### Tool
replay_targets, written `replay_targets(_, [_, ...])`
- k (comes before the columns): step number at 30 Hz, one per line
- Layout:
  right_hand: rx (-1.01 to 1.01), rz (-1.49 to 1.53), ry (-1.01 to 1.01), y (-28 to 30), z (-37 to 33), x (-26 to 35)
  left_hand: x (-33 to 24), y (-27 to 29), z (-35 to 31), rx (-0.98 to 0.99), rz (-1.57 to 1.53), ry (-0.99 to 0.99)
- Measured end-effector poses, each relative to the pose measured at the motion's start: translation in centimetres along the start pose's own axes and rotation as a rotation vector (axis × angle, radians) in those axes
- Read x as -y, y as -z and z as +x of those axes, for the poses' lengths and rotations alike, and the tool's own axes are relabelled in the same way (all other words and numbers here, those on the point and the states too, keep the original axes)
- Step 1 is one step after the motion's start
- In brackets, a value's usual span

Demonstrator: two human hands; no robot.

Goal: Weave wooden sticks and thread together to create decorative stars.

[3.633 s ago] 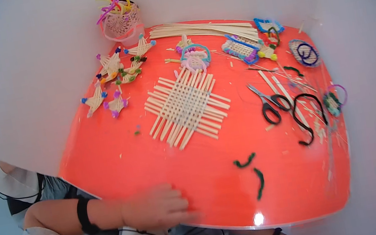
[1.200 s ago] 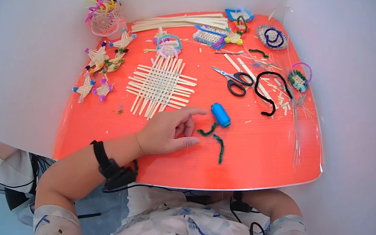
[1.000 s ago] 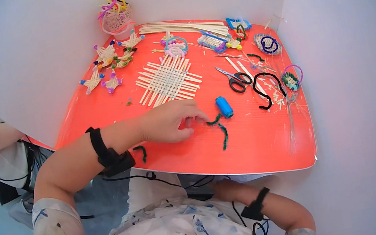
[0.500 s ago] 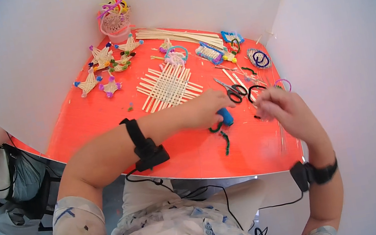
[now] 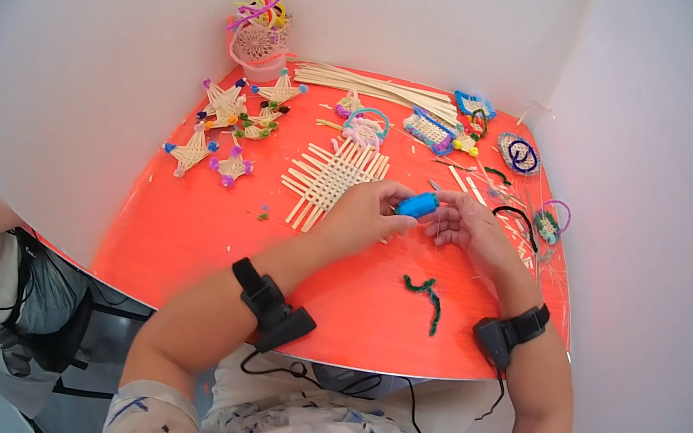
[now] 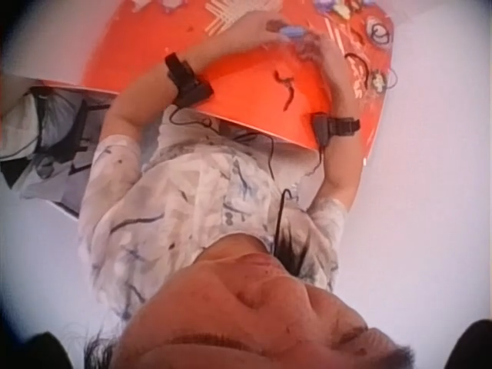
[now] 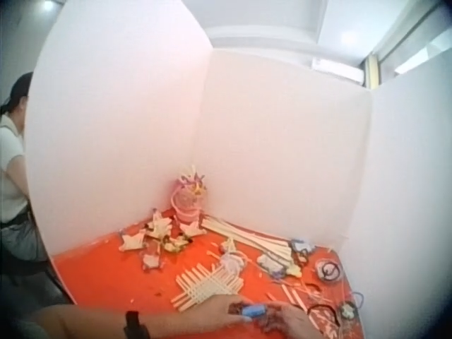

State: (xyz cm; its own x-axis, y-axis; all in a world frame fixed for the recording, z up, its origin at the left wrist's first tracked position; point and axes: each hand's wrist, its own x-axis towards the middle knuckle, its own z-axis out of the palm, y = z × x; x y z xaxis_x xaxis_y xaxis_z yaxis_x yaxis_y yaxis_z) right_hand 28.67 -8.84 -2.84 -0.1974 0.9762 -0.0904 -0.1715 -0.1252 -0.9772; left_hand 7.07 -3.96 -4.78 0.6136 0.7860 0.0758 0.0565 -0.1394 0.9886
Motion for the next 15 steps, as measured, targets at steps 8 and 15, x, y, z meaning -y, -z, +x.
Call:
replay_targets(8, [0.075, -0.243, -0.014, 1.6, -0.3, -0.5, -0.3, -0.7, 0.3, -0.04, -0.068, -0.072])
replay_targets(15, [-0.048, 0.187, 0.1, 1.0, -0.5, -0.5, 0.5, -0.2, 0.5, -0.09, -0.241, -0.073])
